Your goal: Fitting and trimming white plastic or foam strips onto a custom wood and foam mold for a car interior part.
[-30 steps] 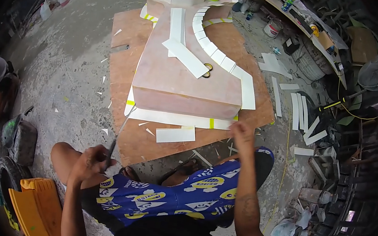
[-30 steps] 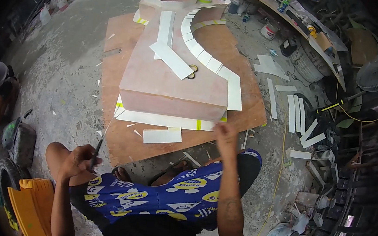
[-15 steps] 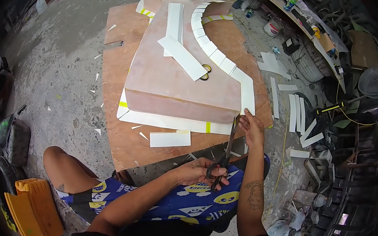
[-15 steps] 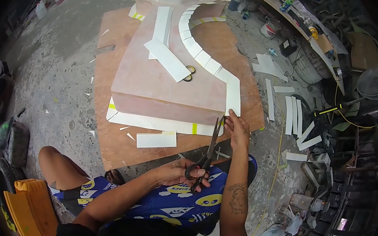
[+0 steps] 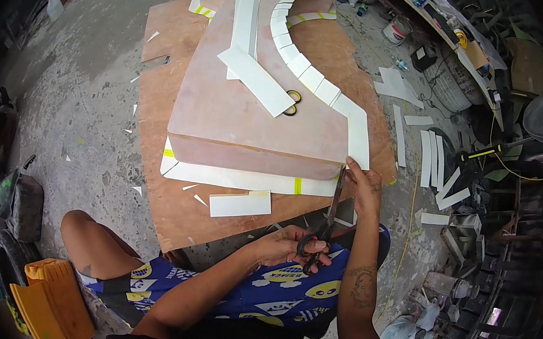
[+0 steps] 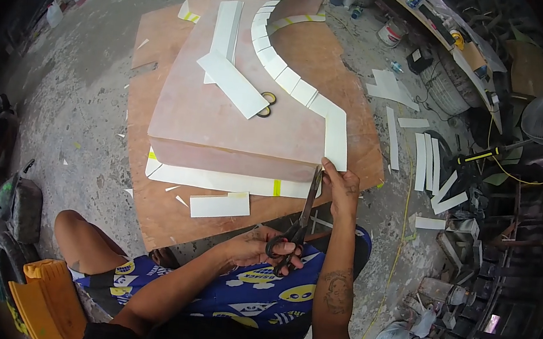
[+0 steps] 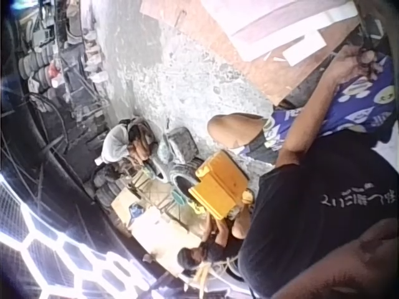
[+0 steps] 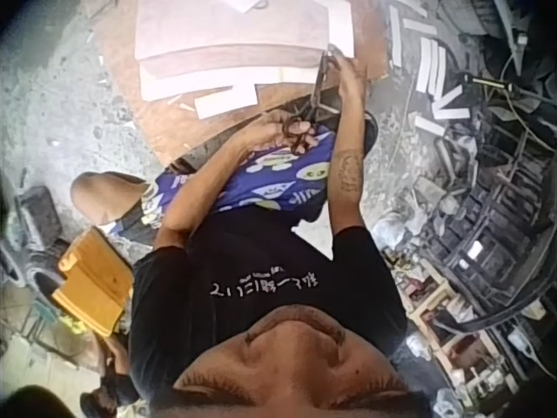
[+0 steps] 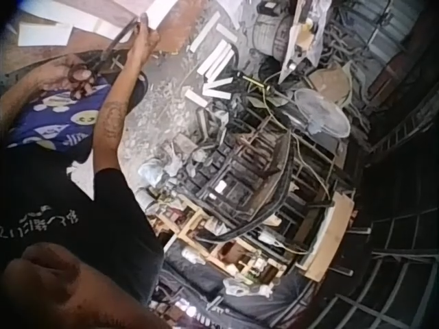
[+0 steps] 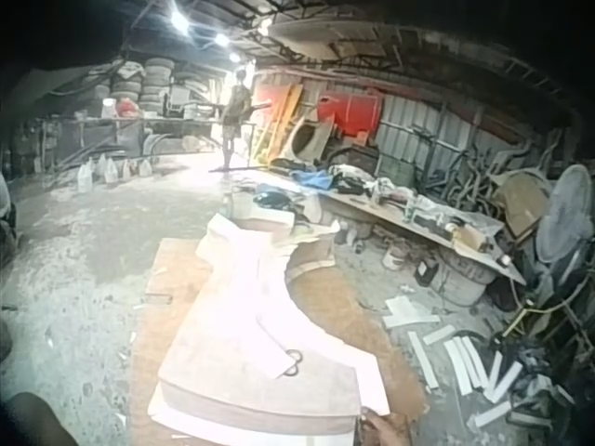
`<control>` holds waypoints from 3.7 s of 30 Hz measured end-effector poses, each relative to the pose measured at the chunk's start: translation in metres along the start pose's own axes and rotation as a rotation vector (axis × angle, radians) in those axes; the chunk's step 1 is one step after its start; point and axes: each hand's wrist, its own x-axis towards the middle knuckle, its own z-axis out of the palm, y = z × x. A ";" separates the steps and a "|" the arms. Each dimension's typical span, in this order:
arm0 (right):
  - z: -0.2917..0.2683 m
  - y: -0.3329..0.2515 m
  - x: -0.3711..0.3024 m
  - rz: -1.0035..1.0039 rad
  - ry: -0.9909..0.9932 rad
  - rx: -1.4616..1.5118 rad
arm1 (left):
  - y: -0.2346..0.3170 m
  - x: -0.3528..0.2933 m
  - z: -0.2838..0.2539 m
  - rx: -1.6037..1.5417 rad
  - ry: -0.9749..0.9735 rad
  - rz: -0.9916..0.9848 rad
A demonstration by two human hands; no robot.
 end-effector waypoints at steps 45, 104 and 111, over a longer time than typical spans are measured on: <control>0.005 -0.007 -0.002 0.033 -0.029 0.185 | -0.027 0.015 -0.012 -0.107 -0.050 0.070; 0.003 -0.006 0.000 0.095 -0.062 0.303 | -0.024 0.010 -0.011 -0.171 -0.051 0.110; 0.002 -0.005 0.001 0.086 -0.059 0.296 | -0.028 0.013 -0.016 -0.123 -0.072 0.102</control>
